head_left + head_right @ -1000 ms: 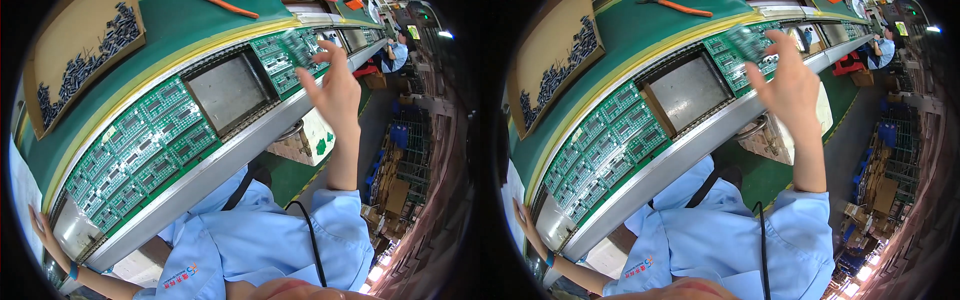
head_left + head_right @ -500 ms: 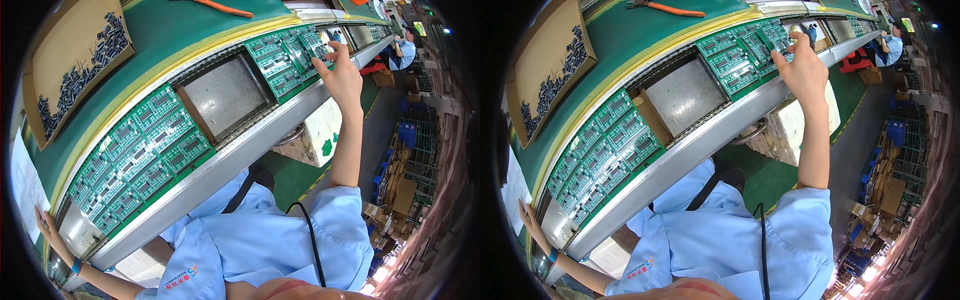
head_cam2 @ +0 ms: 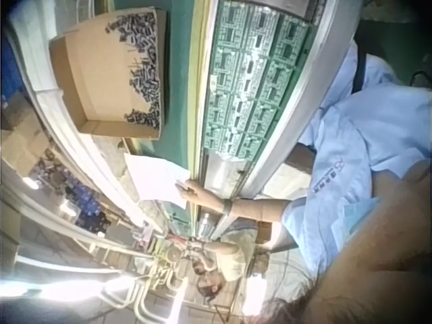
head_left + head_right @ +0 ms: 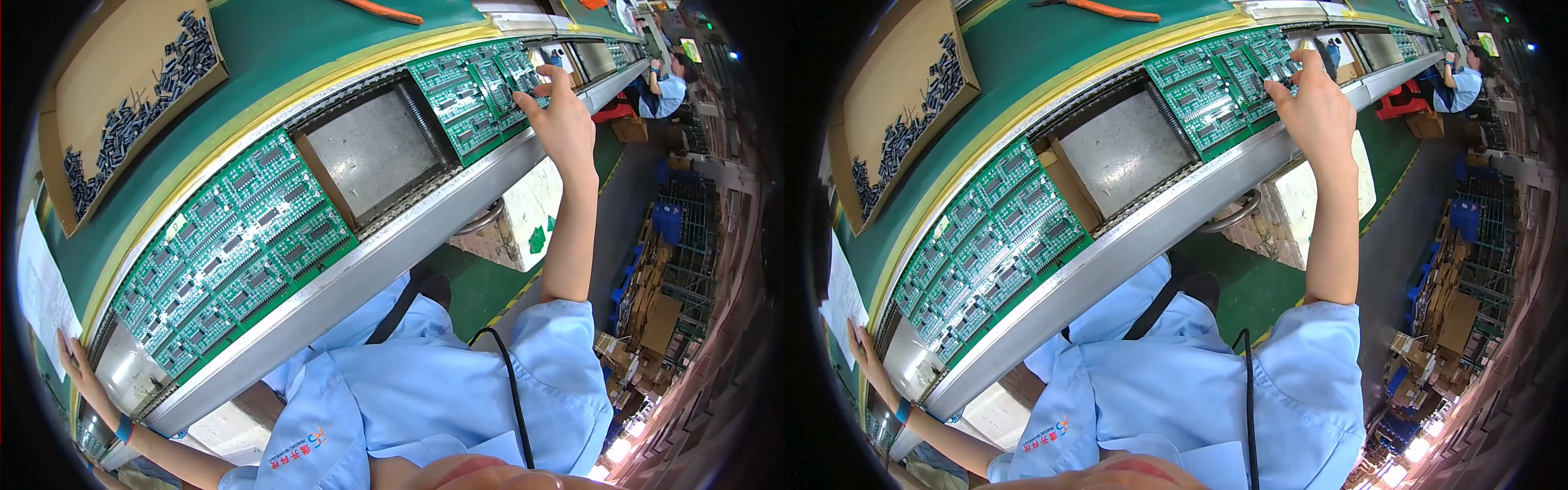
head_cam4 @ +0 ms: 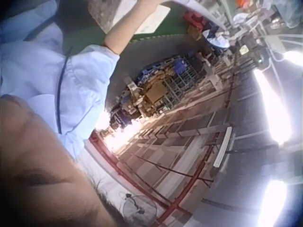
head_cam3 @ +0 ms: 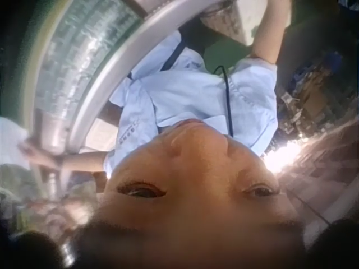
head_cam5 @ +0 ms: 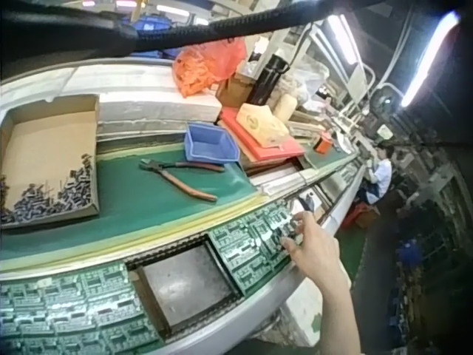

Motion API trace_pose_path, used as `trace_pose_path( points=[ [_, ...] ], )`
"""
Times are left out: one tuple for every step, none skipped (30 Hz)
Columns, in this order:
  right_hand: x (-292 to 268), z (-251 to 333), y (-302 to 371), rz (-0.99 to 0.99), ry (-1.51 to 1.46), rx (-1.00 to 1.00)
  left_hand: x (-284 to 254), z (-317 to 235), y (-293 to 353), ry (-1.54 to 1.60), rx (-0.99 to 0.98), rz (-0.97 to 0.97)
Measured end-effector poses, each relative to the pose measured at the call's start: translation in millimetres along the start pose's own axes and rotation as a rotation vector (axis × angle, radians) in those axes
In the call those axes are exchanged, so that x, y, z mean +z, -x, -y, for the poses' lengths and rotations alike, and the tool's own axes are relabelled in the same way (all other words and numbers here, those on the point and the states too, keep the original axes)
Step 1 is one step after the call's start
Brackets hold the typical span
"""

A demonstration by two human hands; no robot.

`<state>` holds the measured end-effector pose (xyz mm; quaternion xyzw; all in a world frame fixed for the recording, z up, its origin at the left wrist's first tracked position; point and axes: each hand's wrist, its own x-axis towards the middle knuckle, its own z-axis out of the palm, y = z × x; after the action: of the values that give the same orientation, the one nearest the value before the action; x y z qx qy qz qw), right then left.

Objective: The person inserts small electronic components into printed circuit boards by hand on an assembly line.

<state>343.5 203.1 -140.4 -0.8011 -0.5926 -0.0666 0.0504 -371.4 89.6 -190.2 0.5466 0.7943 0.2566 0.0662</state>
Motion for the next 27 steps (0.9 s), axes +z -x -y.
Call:
trace_pose_path(
  points=[
    [-0.7, 0.5, 0.4, 0.001, 0.006, 0.008, 1.2, -0.4, -0.5, 0.033, -0.004, -0.001],
    [-1.2, 1.1, 0.7, 0.003, 0.013, 0.016, 2.8, -1.2, -1.0, 0.066, -0.01, -0.001],
    [-2.0, 1.7, 0.7, 0.003, 0.014, 0.015, 4.0, -3.3, -1.7, 0.067, -0.01, -0.001],
    [-3.0, 2.2, 0.4, 0.006, 0.017, 0.023, 4.8, -6.7, -2.8, 0.067, -0.029, -0.001],
    [-3.8, 2.4, 0.5, 0.01, 0.02, 0.028, 5.2, -8.6, -3.1, 0.065, -0.05, -0.001],
    [-4.8, 1.8, 0.4, 0.01, 0.02, 0.027, 5.0, -8.3, -4.9, 0.064, -0.051, -0.001],
    [-6.2, 0.6, 0.1, -0.023, 0.02, 0.017, 3.8, -7.2, -7.5, 0.057, -0.024, 0.003],
    [-6.4, 0.4, 0.1, -0.053, 0.016, 0.0, 0.1, -4.8, -6.7, 0.044, -0.003, 0.004],
    [-11.0, 1.7, 0.2, -0.041, 0.016, 0.022, -3.2, -3.2, -7.1, 0.032, -0.013, -0.001],
    [-13.9, 2.3, 1.2, -0.073, -0.016, -0.015, -8.5, -0.1, -5.1, 0.018, 0.006, 0.004],
    [-16.2, 5.9, 3.7, -0.104, -0.051, -0.061, -12.9, 9.3, -0.6, 0.004, 0.016, 0.005],
    [-21.3, 12.4, 6.9, -0.111, -0.132, -0.067, -15.1, 22.0, 2.8, 0.005, 0.013, -0.011],
    [-28.2, 21.6, 11.6, -0.109, -0.214, -0.081, -14.5, 12.2, 9.1, -0.01, 0.042, -0.027],
    [-32.1, 30.2, 15.1, -0.114, -0.254, -0.125, -14.4, -4.5, 14.8, 0.147, -0.093, -0.033],
    [-37.8, 35.7, 19.2, -0.125, -0.301, -0.162, -12.6, -12.2, 10.6, 0.175, -0.107, -0.056],
    [-35.8, 37.2, 23.3, -0.121, -0.355, -0.23, -9.9, -19.4, 10.4, 0.072, -0.042, -0.094],
    [-32.5, 40.7, 25.7, -0.115, -0.42, -0.301, -9.8, -25.0, 9.0, -0.042, 0.016, -0.128],
    [-32.6, 46.1, 28.1, -0.078, -0.459, -0.333, -7.4, -26.6, 6.9, -0.117, 0.081, -0.164],
    [-31.7, 56.4, 28.6, -0.036, -0.484, -0.364, -0.2, -19.4, 3.8, -0.03, 0.022, -0.172],
    [-33.2, 63.2, 30.2, 0.004, -0.496, -0.372, -3.0, -19.1, 0.3, -0.17, 0.07, -0.201],
    [-34.1, 72.1, 31.6, 0.043, -0.501, -0.376, -10.8, -16.0, 0.3, -0.308, 0.118, -0.218],
    [-36.2, 85.0, 35.2, 0.034, -0.489, -0.456, -17.6, -10.2, 2.1, -0.353, 0.093, -0.22],
    [-40.2, 94.0, 36.1, -0.006, -0.456, -0.57, -22.0, -2.7, -2.1, -0.375, 0.078, -0.217],
    [-44.0, 105.3, 38.1, 0.026, -0.471, -0.607, -35.5, 12.4, -2.1, -0.376, 0.037, -0.21],
    [-47.6, 119.0, 44.1, 0.055, -0.48, -0.635, -51.2, 27.6, -4.0, -0.39, 0.027, -0.206],
    [-50.1, 131.3, 50.2, 0.083, -0.478, -0.672, -63.8, 45.9, -10.2, -0.492, -0.049, -0.269],
    [-54.0, 142.2, 56.6, 0.102, -0.466, -0.696, -70.8, 64.3, -21.6, -0.582, -0.113, -0.33]
  ],
)
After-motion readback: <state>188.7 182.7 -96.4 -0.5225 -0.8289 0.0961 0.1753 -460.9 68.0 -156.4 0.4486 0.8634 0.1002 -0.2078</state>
